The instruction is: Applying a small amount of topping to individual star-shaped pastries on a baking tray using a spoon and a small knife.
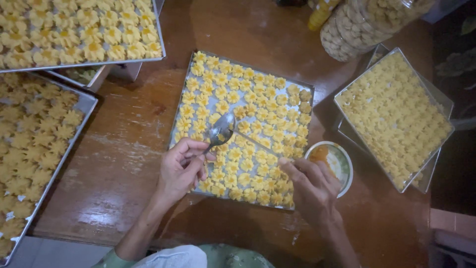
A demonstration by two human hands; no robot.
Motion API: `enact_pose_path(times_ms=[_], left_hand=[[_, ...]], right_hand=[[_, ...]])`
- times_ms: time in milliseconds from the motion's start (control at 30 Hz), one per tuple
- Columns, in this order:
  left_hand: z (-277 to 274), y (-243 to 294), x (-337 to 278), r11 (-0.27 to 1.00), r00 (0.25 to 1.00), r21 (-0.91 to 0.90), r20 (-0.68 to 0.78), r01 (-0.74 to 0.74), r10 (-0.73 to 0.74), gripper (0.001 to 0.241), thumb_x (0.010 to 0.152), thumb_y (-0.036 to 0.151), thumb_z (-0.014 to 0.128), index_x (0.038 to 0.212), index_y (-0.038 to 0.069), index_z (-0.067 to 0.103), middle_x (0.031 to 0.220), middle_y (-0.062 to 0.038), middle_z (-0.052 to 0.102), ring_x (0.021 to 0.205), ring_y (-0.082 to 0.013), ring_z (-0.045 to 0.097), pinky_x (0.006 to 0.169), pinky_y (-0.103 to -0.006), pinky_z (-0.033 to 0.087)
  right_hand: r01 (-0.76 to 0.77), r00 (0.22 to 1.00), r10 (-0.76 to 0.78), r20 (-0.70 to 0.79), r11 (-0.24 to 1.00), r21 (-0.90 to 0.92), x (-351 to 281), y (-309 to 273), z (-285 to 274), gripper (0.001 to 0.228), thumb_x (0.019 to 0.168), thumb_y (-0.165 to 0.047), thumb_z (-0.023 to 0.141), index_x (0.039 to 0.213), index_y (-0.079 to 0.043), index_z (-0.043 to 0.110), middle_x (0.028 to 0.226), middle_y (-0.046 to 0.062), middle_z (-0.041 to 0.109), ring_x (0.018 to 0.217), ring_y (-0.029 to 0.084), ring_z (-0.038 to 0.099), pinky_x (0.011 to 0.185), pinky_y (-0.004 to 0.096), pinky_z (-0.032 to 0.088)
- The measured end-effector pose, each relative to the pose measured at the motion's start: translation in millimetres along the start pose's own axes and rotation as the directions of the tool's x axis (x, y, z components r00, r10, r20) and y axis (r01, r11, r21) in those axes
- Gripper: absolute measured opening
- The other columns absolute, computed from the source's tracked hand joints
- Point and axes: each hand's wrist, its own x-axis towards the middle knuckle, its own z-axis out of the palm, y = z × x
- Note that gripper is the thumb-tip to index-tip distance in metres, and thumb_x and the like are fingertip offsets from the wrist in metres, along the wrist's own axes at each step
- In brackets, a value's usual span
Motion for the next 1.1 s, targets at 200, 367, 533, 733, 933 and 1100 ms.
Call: enact_pose_path(times_ms=[200,367,533,733,933,1100], left_hand=[[-3,-1,0,0.989,0.988,0.051,0.067,-0.141,0.138,0.015,0.097,0.000,0.057,0.109,-0.001,0.065,0.091,-0.017,0.081,0.042,-0.0121,0.061,0.037,-0.0230,0.051],[1,2,-2,0.992,0.991,0.059,0.077,-0.113,0.109,0.017,0.094,-0.003,0.056,0.108,0.000,0.066,0.092,-0.017,0.082,0.044,-0.0103,0.058,0.041,-0.0233,0.054],[3,-4,-2,0.998,0.997,0.054,0.074,-0.034,0.030,0.017,0.094,-0.002,0.056,0.107,-0.002,0.067,0.089,-0.021,0.081,0.050,-0.0111,0.062,0.043,-0.0253,0.051],[0,-15,-3,0.992,0.985,0.021,0.123,-0.122,0.118,0.030,0.080,-0.012,0.061,0.108,-0.006,0.071,0.079,-0.022,0.079,0.038,-0.0118,0.063,0.030,-0.0210,0.046],[-5,-1,-6,0.999,0.992,0.016,0.116,-0.047,0.045,0.027,0.085,-0.013,0.056,0.110,-0.008,0.066,0.054,-0.020,0.068,0.028,-0.0132,0.052,0.026,-0.0190,0.041],[-8,6,-5,0.999,0.998,0.026,0.052,-0.033,0.032,0.025,0.091,-0.009,0.058,0.116,-0.008,0.062,0.055,-0.020,0.065,0.029,-0.0126,0.052,0.026,-0.0187,0.042]], right_hand=[[0.001,1.000,-0.001,-0.021,1.000,-0.010,-6,6,4,0.026,0.100,0.008,0.060,0.116,-0.007,0.075,0.095,0.013,0.067,0.075,0.027,0.061,0.067,0.039,0.048],[-0.014,1.000,0.013,-0.012,0.997,-0.075,-13,12,5,0.035,0.097,0.013,0.062,0.121,-0.009,0.075,0.095,0.014,0.069,0.074,0.025,0.061,0.063,0.038,0.047],[-0.017,0.998,0.012,-0.057,0.996,-0.092,-8,12,5,0.027,0.098,0.012,0.068,0.115,-0.007,0.077,0.092,0.015,0.067,0.073,0.027,0.062,0.062,0.039,0.047],[-0.056,0.997,0.049,-0.058,0.989,-0.134,-16,20,-4,0.026,0.093,-0.003,0.064,0.109,-0.013,0.082,0.087,0.009,0.064,0.064,0.028,0.057,0.061,0.036,0.053],[-0.129,0.990,0.116,-0.074,0.969,-0.209,-35,30,-10,0.020,0.096,-0.008,0.067,0.108,-0.014,0.081,0.092,0.008,0.066,0.066,0.024,0.054,0.064,0.031,0.053],[-0.174,0.985,0.169,-0.041,0.957,-0.231,-49,37,-15,0.025,0.099,-0.007,0.063,0.112,-0.017,0.081,0.091,0.007,0.065,0.067,0.024,0.056,0.065,0.033,0.053]])
